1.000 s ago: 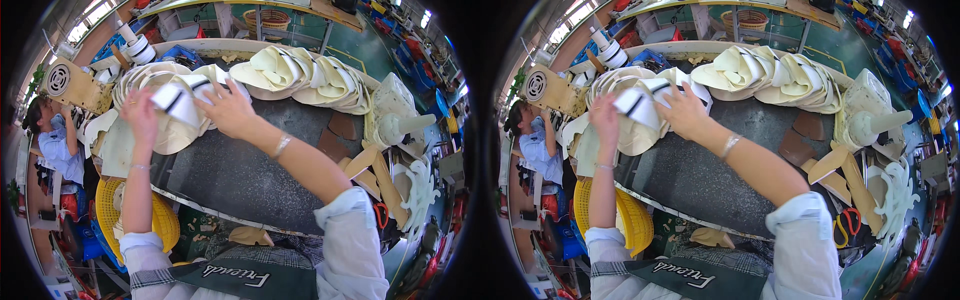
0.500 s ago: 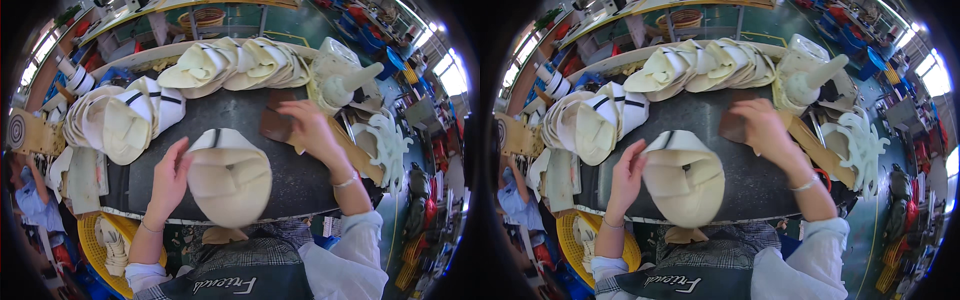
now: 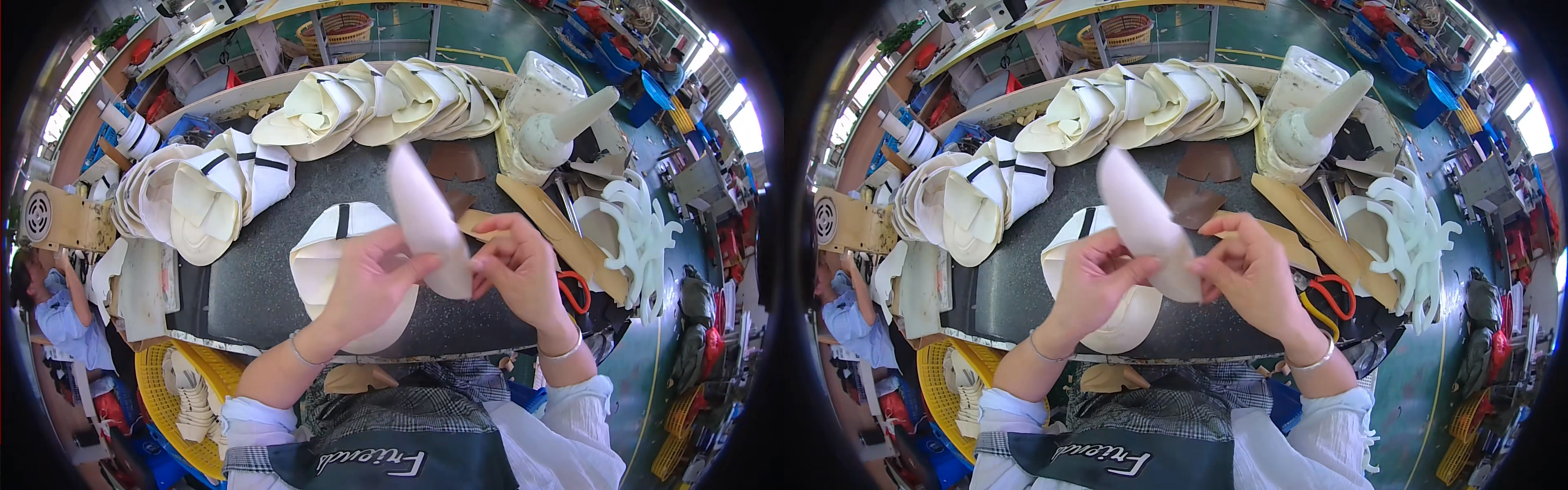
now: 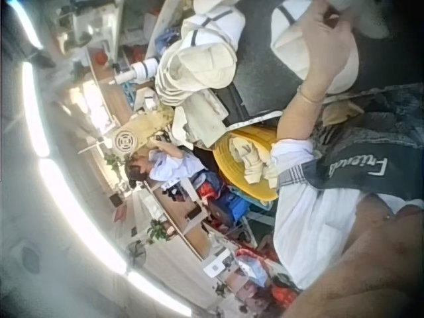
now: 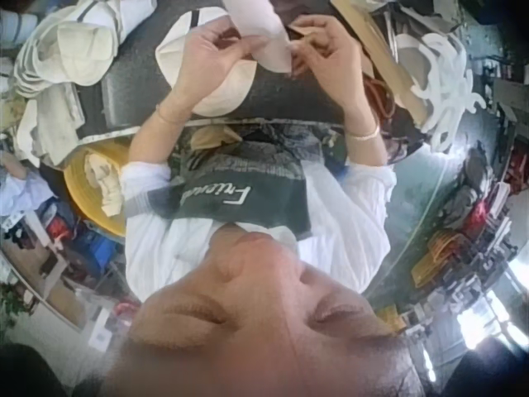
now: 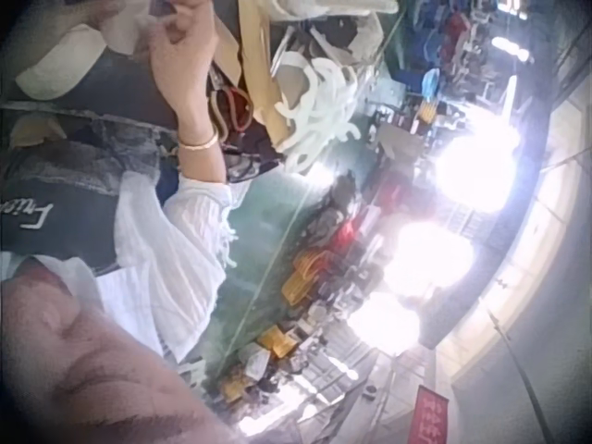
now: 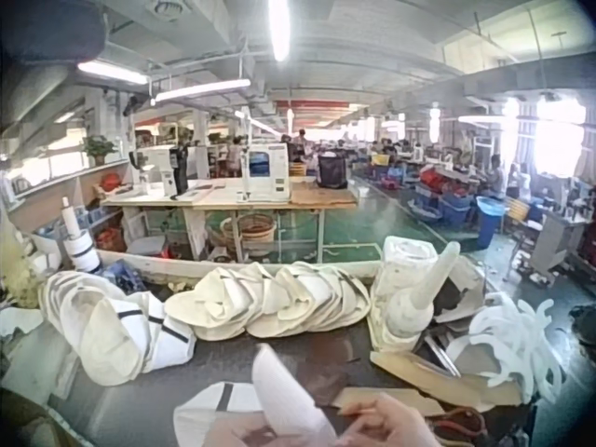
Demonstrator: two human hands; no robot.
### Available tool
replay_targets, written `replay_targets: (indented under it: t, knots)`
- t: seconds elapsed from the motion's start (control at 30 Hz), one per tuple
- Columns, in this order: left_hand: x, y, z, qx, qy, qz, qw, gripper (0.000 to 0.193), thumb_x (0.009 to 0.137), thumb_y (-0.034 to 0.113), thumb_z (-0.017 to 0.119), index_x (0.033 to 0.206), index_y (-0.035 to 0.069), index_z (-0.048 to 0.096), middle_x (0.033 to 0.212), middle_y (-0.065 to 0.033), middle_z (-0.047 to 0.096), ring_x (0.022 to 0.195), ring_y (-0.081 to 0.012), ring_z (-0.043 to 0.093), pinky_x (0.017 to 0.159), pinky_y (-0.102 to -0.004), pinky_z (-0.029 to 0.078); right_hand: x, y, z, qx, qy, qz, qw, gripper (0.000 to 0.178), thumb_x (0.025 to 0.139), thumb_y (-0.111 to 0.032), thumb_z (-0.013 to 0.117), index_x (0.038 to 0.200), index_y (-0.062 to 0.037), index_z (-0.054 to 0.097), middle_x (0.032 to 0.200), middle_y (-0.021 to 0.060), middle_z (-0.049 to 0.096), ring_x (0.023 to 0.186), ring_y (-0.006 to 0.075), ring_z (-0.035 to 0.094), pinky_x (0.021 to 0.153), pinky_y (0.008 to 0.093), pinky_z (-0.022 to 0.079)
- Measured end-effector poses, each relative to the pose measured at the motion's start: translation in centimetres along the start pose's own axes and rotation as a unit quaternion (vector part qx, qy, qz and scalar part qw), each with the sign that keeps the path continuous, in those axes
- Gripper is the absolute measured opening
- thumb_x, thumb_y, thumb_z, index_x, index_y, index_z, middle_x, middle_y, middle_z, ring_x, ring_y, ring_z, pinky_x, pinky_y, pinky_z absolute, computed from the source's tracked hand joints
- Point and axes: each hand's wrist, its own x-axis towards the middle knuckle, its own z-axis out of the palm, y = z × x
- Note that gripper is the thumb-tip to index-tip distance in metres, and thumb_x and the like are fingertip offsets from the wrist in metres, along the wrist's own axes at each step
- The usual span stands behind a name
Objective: The person inserts foam padding into shoe uppers by hand, presses and shapes them together, and stacks the assembled shoe parts on the table.
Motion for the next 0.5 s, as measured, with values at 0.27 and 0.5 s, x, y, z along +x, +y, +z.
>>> replay_targets:
  t: [0.27,0.5]
  knots:
    - [-0.4,-0.3,0.4,-0.063,0.094,0.062,0.992,0.029,0.084,0.001,0.066,0.112,-0.003,0.059,0.099,-0.0108,0.066,0.094,-0.0193,0.064,0.083,-0.0355,0.055,-1.8,0.8,1.9,0.123,-0.095,0.053,0.986,0.015,0.096,-0.009,0.053,0.097,0.0060,0.056,0.078,0.0109,0.065,0.067,0.0146,0.066,0.059,0.0259,0.056]
    - [-4.6,0.7,1.8,0.448,0.060,0.253,0.856,0.037,0.067,0.018,0.081,0.104,0.018,0.072,0.113,-0.0022,0.066,0.125,-0.0289,0.041,0.107,-0.0417,0.023,-3.9,0.8,3.9,-0.022,-0.031,-0.092,0.995,0.012,0.096,-0.007,0.050,0.087,0.0014,0.048,0.066,0.0050,0.062,0.055,0.0085,0.062,0.046,0.0210,0.048]
